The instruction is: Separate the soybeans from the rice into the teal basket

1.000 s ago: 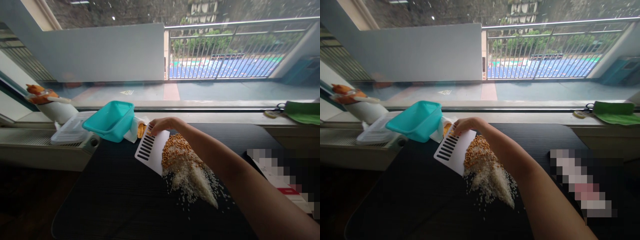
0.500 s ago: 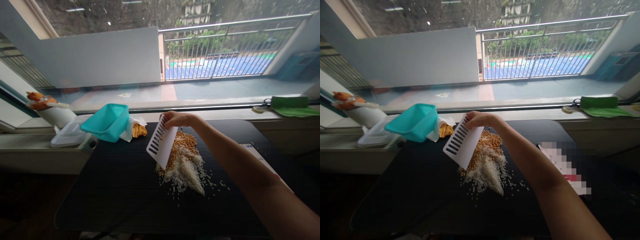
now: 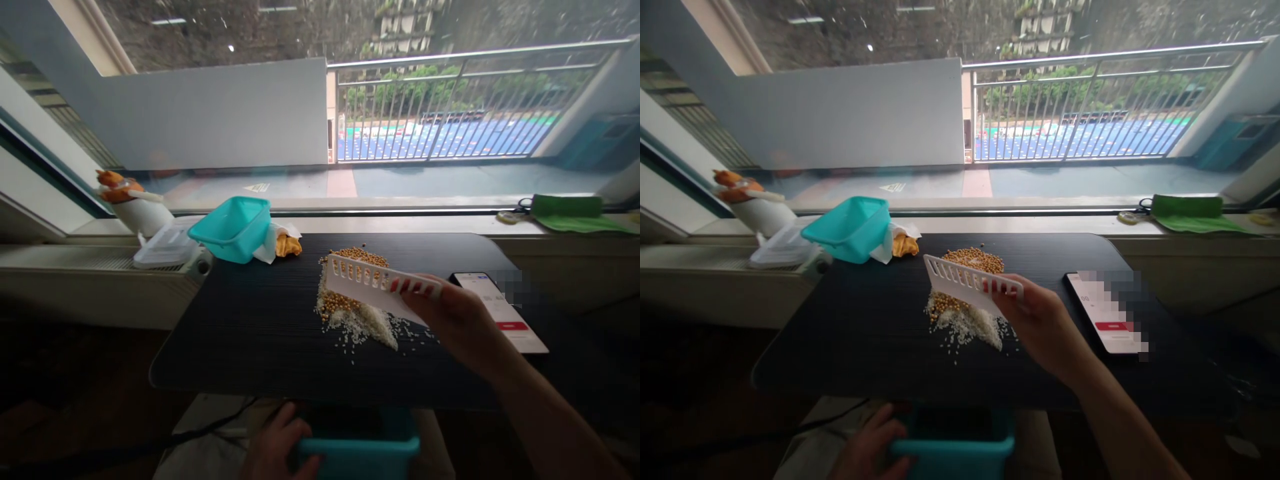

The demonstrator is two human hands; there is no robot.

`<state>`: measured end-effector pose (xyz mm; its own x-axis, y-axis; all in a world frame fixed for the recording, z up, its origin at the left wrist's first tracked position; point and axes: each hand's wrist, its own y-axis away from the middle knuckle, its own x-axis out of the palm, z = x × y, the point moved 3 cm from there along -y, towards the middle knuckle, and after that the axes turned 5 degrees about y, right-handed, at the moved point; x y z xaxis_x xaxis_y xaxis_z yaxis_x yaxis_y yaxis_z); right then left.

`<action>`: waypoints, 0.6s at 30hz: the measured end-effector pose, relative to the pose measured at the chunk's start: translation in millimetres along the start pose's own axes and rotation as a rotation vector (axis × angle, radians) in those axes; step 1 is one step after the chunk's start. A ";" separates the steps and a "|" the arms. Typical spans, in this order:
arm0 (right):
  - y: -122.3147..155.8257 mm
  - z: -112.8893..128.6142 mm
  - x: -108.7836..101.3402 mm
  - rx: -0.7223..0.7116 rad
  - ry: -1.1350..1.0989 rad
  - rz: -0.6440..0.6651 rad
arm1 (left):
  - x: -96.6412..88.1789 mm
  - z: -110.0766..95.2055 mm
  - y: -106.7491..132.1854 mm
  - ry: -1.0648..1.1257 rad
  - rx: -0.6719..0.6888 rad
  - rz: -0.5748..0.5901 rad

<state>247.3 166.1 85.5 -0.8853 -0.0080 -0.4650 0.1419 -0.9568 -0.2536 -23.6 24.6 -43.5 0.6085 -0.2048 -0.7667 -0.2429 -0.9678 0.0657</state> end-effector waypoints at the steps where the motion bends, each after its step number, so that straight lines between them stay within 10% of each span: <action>1: 11.9 -0.4 4.5 0.003 0.022 -0.015 | -3.6 -4.6 -1.1 0.006 -0.023 -0.017; 18: 40.2 -0.8 33.3 -0.048 0.050 0.065 | -34.1 1.1 13.4 -0.118 0.041 -0.201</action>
<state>223.9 127.6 59.1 -0.8506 -0.0540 -0.5230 0.2205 -0.9396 -0.2617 -48.5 18.8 -17.2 0.5561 0.0123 -0.8310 -0.1575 -0.9802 -0.1198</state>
